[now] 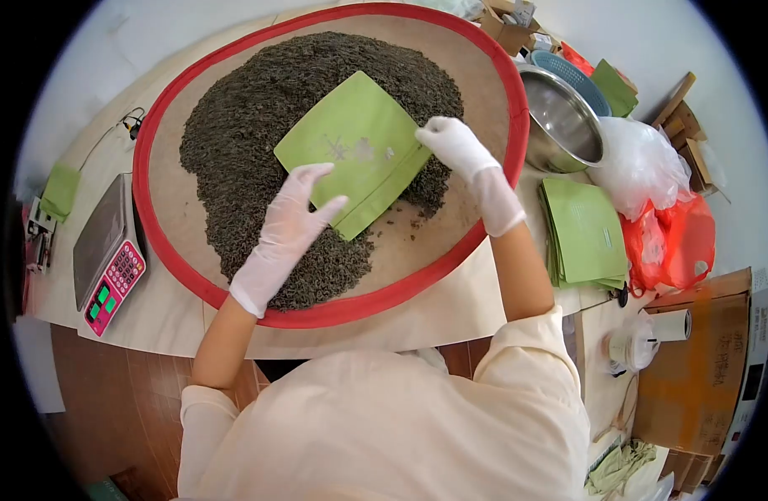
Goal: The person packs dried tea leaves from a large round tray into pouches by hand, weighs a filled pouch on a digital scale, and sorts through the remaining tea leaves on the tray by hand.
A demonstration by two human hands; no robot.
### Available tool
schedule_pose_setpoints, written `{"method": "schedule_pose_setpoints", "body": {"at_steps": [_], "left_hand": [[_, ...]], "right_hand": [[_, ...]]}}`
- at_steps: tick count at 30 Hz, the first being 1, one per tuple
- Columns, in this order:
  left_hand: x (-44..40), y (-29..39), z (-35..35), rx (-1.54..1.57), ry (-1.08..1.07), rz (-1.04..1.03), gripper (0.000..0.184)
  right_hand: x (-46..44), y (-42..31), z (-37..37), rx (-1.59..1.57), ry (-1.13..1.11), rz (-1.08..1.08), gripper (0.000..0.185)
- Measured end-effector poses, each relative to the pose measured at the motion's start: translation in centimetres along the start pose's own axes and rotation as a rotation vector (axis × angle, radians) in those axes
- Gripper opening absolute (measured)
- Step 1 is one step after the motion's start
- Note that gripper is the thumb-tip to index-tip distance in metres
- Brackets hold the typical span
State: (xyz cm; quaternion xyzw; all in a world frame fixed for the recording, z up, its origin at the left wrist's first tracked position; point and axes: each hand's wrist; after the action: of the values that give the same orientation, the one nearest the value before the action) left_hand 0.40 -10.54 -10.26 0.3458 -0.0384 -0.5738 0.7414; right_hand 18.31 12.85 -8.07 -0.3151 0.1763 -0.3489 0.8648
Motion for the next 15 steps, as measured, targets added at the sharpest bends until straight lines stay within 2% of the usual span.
{"method": "schedule_pose_setpoints", "body": {"at_steps": [1,2,4,5,6,8,9,10,11,12,14,15], "left_hand": [[-0.2,0.9,-0.5,-0.139,0.074,-0.129,0.056],[-0.3,2.4,-0.5,-0.140,0.075,-0.130,0.056],[-0.4,5.5,0.3,-0.314,0.083,-0.185,0.058],[-0.4,6.1,0.3,-0.343,0.198,-0.215,0.052],[-0.2,6.5,0.8,-0.350,0.205,-0.216,0.052],[0.2,7.0,1.8,-0.281,0.225,0.042,0.042],[0.4,6.3,2.0,-0.294,0.391,-0.015,0.029],[0.6,5.3,2.9,-0.309,0.403,0.000,0.029],[0.8,4.2,4.3,-0.167,0.370,0.096,0.026],[0.8,3.4,5.6,-0.024,0.342,0.190,0.023],[0.4,3.3,7.5,0.355,0.432,0.379,0.025],[0.3,1.4,7.6,0.448,0.456,0.381,0.025]], "right_hand": [[1.2,-2.5,0.8,-0.239,0.024,-0.020,0.034],[2.1,-4.7,1.4,-0.240,0.026,-0.018,0.034],[3.2,-8.8,2.0,-0.543,-0.002,0.091,0.034],[3.6,-10.4,1.7,-0.553,0.023,0.128,0.033],[4.0,-12.1,1.2,-0.565,0.045,0.166,0.032],[4.0,-14.5,0.0,-0.532,0.043,0.203,0.031],[4.0,-15.4,-0.7,-0.597,0.035,0.263,0.031],[4.0,-16.2,-1.3,-0.662,0.018,0.323,0.032],[3.8,-16.3,-1.7,-0.614,0.048,0.447,0.026],[4.0,-16.9,-1.9,-0.624,0.023,0.469,0.026],[5.9,-18.1,-2.5,-0.634,0.228,0.704,0.018],[7.0,-18.5,-2.9,-0.594,0.248,0.811,0.016]]}}
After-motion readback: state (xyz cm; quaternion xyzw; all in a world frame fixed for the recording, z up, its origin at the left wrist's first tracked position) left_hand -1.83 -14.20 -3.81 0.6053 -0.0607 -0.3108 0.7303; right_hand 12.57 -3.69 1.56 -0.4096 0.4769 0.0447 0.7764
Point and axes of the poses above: each hand's wrist, its own x-axis away from the middle knuckle, its own z-axis out of the back of the hand, y = z × x, and after that the axes turned 4 degrees about z, right-handed
